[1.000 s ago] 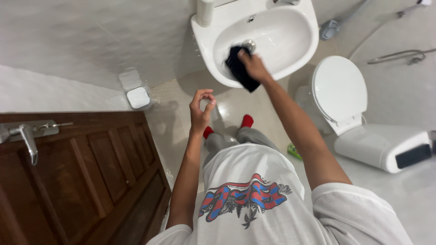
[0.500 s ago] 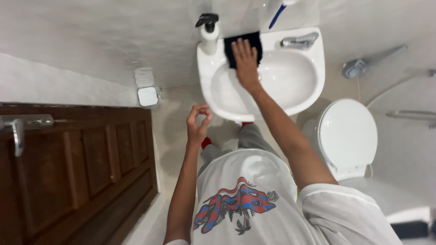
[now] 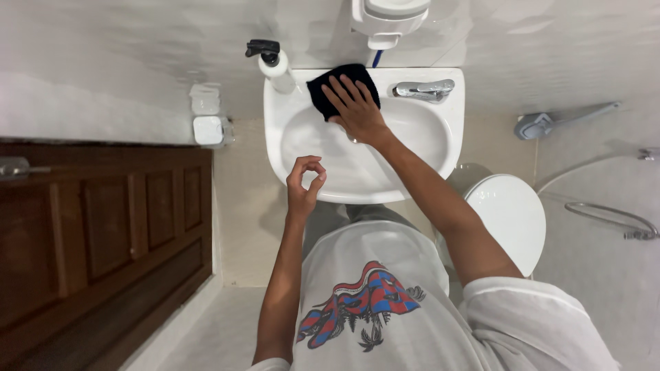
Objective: The person wipes the interior basin, faucet, and surrounding surfaces of a white bathroom sink using a black cloth. They repeatedly rub the sink bowl, the chrome faucet, and the rim, occasionally lifting a soap dispenser to wipe underneath it.
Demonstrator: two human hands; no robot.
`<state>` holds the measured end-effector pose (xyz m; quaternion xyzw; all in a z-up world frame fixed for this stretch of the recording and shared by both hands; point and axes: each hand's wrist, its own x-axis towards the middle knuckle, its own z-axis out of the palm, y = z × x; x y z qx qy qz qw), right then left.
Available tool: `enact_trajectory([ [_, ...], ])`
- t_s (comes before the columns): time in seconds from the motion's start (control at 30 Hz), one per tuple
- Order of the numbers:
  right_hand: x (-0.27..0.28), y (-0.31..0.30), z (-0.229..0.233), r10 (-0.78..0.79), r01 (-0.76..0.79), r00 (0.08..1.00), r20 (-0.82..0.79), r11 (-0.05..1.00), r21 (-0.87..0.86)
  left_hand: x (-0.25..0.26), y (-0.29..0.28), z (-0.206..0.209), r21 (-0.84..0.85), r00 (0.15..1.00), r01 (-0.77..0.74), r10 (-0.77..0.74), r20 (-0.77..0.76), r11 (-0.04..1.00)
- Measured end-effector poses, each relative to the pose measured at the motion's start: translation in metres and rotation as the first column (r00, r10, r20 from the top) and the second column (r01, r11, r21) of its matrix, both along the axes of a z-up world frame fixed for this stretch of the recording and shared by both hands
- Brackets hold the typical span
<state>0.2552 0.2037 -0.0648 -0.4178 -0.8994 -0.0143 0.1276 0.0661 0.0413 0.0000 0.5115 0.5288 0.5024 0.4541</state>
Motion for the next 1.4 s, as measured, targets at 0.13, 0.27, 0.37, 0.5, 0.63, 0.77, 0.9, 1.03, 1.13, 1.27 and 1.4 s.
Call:
enact_trajectory([
  [0.13, -0.044, 0.005, -0.004, -0.023, 0.018, 0.99, -0.14, 0.999, -0.031, 0.007, -0.005, 0.006, -0.01, 0.999, -0.033, 0.033, 0.007, 0.999],
  [0.27, -0.044, 0.004, -0.007, -0.01, 0.001, 0.98, -0.201, 0.999, -0.045, 0.009, 0.001, 0.004, -0.012, 1.0, -0.013, 0.013, 0.002, 1.0],
  [0.37, -0.01, 0.0, -0.016, -0.189, 0.181, 0.961, -0.203, 0.982, -0.054, 0.011, 0.005, 0.004, -0.016, 1.0, 0.03, -0.03, 0.0, 0.999],
  [0.5, 0.026, -0.002, -0.026, -0.288, 0.297, 0.935, -0.208, 0.955, 0.012, 0.015, 0.01, 0.006, -0.004, 0.996, 0.087, -0.087, -0.015, 0.996],
  [0.63, 0.041, -0.016, -0.035, -0.329, 0.349, 0.917, -0.228, 0.936, 0.053, 0.012, 0.006, 0.005, -0.009, 0.99, 0.143, -0.143, -0.008, 0.99],
  [0.77, 0.05, -0.038, -0.027, -0.234, 0.255, 0.946, -0.222, 0.964, 0.07, 0.007, 0.001, 0.007, -0.004, 0.987, 0.158, -0.158, 0.0, 0.987],
  [0.9, 0.057, -0.075, -0.001, -0.256, 0.234, 0.837, -0.483, 0.966, -0.106, 0.008, 0.009, 0.011, 0.01, 0.985, 0.174, -0.174, -0.014, 0.985],
  [1.03, 0.083, -0.089, 0.032, -0.313, 0.385, 0.624, -0.716, 0.921, -0.067, 0.014, 0.023, 0.021, 0.058, 0.968, 0.25, -0.249, -0.013, 0.967],
  [1.13, 0.116, -0.087, 0.056, -0.501, 0.644, 0.443, -0.744, 0.755, -0.124, 0.023, 0.033, 0.03, 0.093, 0.952, 0.305, -0.303, -0.037, 0.948],
  [1.27, 0.135, -0.057, 0.058, -0.454, 0.601, 0.601, -0.658, 0.799, -0.002, 0.048, 0.051, 0.026, 0.108, 0.929, 0.358, -0.343, -0.138, 0.927],
  [1.4, 0.118, -0.057, 0.043, -0.418, 0.478, 0.769, -0.484, 0.878, 0.001, 0.08, 0.081, 0.014, 0.064, 0.913, 0.371, -0.351, -0.207, 0.926],
])
